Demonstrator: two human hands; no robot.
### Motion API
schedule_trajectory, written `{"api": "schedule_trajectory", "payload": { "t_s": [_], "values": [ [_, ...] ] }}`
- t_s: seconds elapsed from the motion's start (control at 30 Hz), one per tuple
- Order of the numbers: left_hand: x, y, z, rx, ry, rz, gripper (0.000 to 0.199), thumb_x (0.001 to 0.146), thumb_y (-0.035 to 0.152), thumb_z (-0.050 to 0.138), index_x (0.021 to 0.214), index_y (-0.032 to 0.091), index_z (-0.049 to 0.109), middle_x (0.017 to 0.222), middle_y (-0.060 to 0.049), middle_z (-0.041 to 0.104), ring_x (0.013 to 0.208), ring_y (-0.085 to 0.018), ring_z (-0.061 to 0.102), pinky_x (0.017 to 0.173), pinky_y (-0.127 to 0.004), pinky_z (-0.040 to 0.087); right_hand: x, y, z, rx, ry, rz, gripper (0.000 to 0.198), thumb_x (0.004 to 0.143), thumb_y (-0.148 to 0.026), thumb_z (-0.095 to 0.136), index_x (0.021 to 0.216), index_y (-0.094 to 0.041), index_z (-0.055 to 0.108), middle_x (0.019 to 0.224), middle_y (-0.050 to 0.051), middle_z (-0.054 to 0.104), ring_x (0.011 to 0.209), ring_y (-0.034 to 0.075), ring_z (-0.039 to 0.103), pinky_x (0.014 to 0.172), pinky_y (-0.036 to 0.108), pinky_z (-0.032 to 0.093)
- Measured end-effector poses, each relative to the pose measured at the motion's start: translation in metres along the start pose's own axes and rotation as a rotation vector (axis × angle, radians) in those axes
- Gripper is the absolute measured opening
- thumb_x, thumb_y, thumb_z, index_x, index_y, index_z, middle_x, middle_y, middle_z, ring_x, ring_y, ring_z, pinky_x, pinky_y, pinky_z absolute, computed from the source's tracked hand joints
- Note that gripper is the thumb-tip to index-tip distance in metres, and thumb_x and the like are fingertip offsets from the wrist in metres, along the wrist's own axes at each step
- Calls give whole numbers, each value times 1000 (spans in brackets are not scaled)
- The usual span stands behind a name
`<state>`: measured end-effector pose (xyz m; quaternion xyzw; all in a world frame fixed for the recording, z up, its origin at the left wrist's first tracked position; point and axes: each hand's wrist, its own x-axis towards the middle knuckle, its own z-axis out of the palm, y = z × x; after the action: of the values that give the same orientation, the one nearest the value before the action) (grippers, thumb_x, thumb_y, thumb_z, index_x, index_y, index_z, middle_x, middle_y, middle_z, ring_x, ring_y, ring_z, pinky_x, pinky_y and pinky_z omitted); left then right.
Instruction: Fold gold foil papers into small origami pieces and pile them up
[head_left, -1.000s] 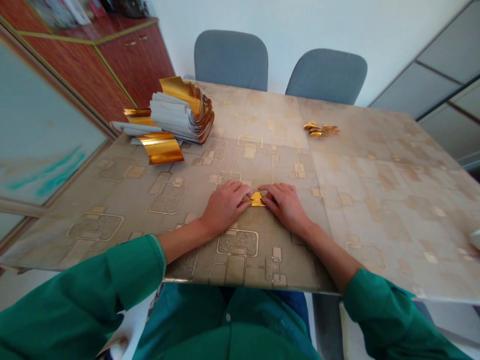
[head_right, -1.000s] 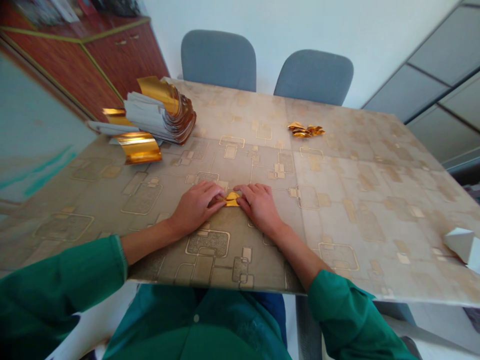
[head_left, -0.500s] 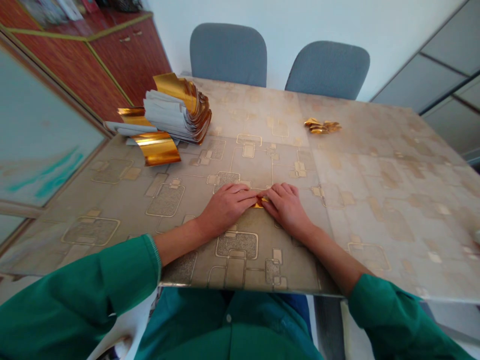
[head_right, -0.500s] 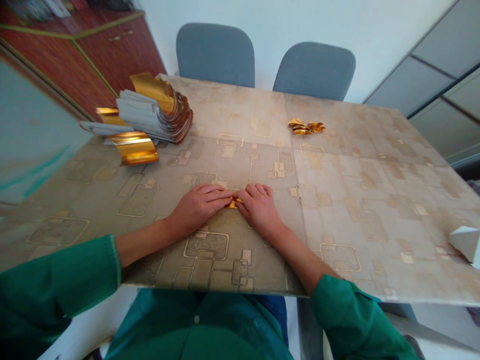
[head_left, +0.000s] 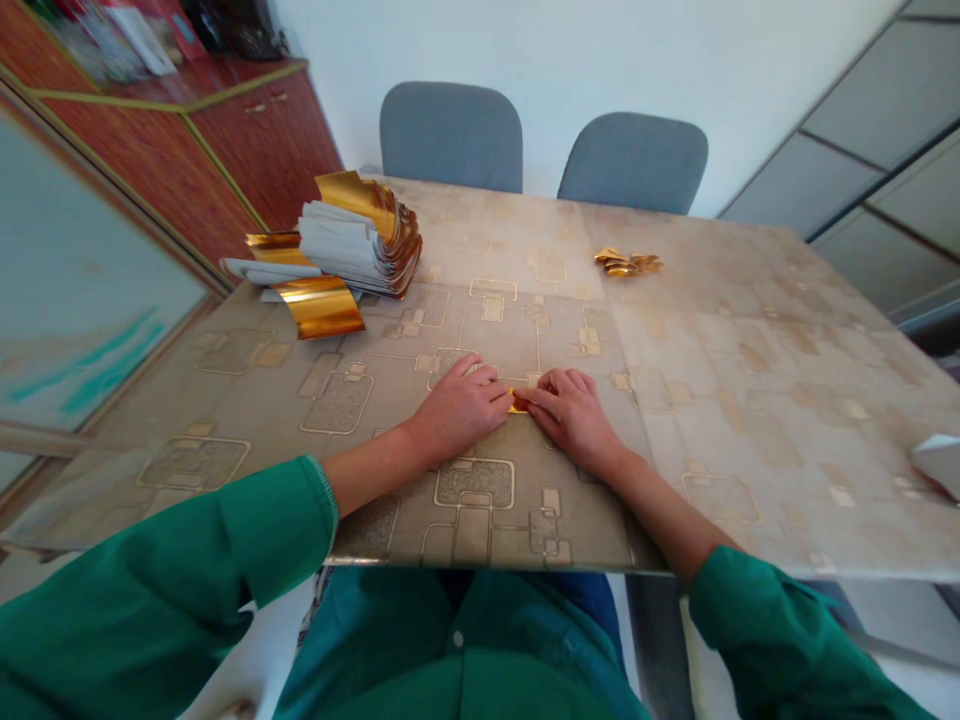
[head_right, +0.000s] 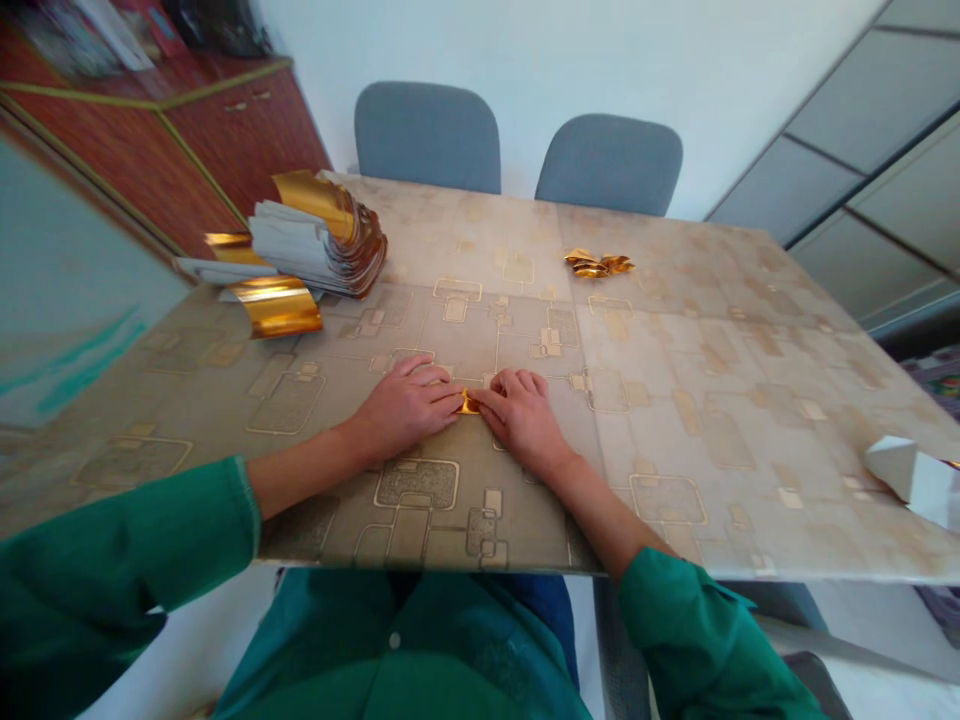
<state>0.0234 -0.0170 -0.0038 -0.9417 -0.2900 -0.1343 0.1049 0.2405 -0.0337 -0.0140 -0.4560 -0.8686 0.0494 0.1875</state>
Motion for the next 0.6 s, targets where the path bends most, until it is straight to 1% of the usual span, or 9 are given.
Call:
{"api": "schedule_trajectory", "payload": {
  "t_s": [0.07,0.13,0.2,0.27,0.33,0.43,0.5,0.6],
  "values": [
    [3,1,2,36,25,29,15,95,17,55,88,14,67,86,-6,72,88,-20,63,90,-39,45,2,-3,-1,-44,-5,-39,27,97,-39,53,115,-26,68,95,6,61,91,22,49,88,38,33],
    [3,2,6,55,73,24,17,94,14,53,86,13,67,83,-7,71,79,-19,64,79,-34,47,6,-5,-2,-94,-1,-90,28,96,-42,54,111,-24,69,94,6,62,91,22,49,92,39,31],
    [2,1,9,54,119,-34,19,94,14,52,83,13,67,77,-6,70,73,-18,64,73,-31,46,11,-3,-1,-118,22,-122,26,98,-39,52,105,-23,71,89,5,64,89,21,49,94,39,29],
    [2,-1,10,6,157,-122,20,94,16,52,83,14,69,74,-6,71,70,-17,65,69,-29,45,16,0,-2,-87,46,-124,25,99,-34,50,99,-22,72,82,4,65,86,20,50,91,38,29],
    [1,-5,8,-130,176,-204,19,95,21,54,90,16,71,78,-6,73,72,-17,66,68,-28,46,21,5,-4,0,48,-122,26,100,-33,50,94,-21,73,78,4,66,83,19,50,85,35,31],
    [2,-13,4,-474,139,-262,18,95,25,57,97,19,73,88,-3,76,76,-15,69,67,-24,45,25,13,-10,199,8,-178,29,100,-34,49,91,-20,73,76,3,67,76,16,52,78,32,34],
    [2,-17,2,-668,96,-294,17,94,25,59,94,19,74,85,-1,76,71,-13,68,64,-22,44,27,15,-14,336,-21,-220,31,100,-36,48,90,-20,73,73,2,67,70,15,53,75,30,37],
    [3,-19,2,-834,43,-360,17,91,26,62,90,17,76,77,0,75,63,-12,64,59,-21,40,26,17,-18,484,-40,-221,34,100,-40,48,89,-19,73,70,2,67,66,13,55,73,29,40]
  ]
}}
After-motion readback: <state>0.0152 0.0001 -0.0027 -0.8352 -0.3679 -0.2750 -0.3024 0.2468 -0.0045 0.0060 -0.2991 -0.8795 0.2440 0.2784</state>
